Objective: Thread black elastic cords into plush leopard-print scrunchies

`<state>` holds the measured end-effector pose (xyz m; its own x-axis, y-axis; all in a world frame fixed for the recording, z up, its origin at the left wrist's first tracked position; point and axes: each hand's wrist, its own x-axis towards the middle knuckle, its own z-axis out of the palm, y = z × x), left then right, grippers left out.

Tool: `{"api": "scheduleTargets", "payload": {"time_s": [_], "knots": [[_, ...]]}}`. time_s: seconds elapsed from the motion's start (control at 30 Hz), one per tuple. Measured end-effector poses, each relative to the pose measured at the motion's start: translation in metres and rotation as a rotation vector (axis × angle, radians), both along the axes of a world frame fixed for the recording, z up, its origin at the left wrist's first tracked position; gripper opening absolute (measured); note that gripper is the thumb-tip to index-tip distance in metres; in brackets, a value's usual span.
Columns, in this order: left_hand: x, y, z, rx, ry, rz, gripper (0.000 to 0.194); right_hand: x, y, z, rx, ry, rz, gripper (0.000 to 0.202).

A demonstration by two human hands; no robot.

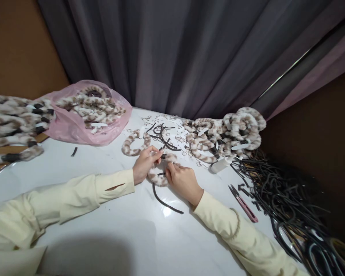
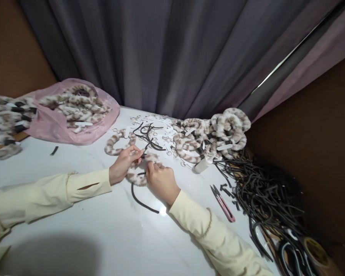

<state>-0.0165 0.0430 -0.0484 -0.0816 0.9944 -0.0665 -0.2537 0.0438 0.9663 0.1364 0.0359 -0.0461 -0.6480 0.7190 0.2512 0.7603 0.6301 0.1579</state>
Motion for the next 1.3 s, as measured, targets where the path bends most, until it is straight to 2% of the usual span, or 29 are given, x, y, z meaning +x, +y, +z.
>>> {"api": "scheduleTargets", "payload": {"time_s": [0.2,0.33,0.43,0.57,0.73,0.9,1.0,1.13,1.3], "knots": [[0.003,-0.005,0.006,-0.073,-0.054,-0.135,0.033,-0.001,0.001,0.001,0.012,-0.039,-0.088,0.027],[0.004,-0.008,0.008,-0.005,0.000,-0.161,0.032,-0.001,0.001,0.003,0.033,-0.015,-0.134,0.033],[0.005,-0.012,0.010,0.083,0.101,-0.162,0.030,-0.001,0.001,0.002,-0.014,0.062,-0.154,0.039],[0.005,-0.018,0.014,0.178,0.207,-0.168,0.027,0.000,0.001,0.000,-0.115,0.143,-0.119,0.039],[0.003,-0.025,0.014,0.295,0.361,-0.077,0.017,0.001,0.004,-0.003,-0.200,0.233,-0.085,0.027],[0.001,-0.029,0.011,0.353,0.312,-0.190,0.015,0.000,0.003,-0.007,-0.278,0.401,0.036,0.017],[0.001,-0.029,0.012,0.352,0.318,-0.130,0.014,-0.001,0.003,-0.012,-0.207,0.438,0.008,0.015],[0.003,-0.028,0.017,0.286,0.363,-0.039,0.015,-0.001,0.003,-0.014,-0.149,0.531,-0.025,0.024],[0.005,-0.027,0.018,0.246,0.357,-0.069,0.020,0.004,0.000,-0.004,-0.276,0.627,0.028,0.040]]}}
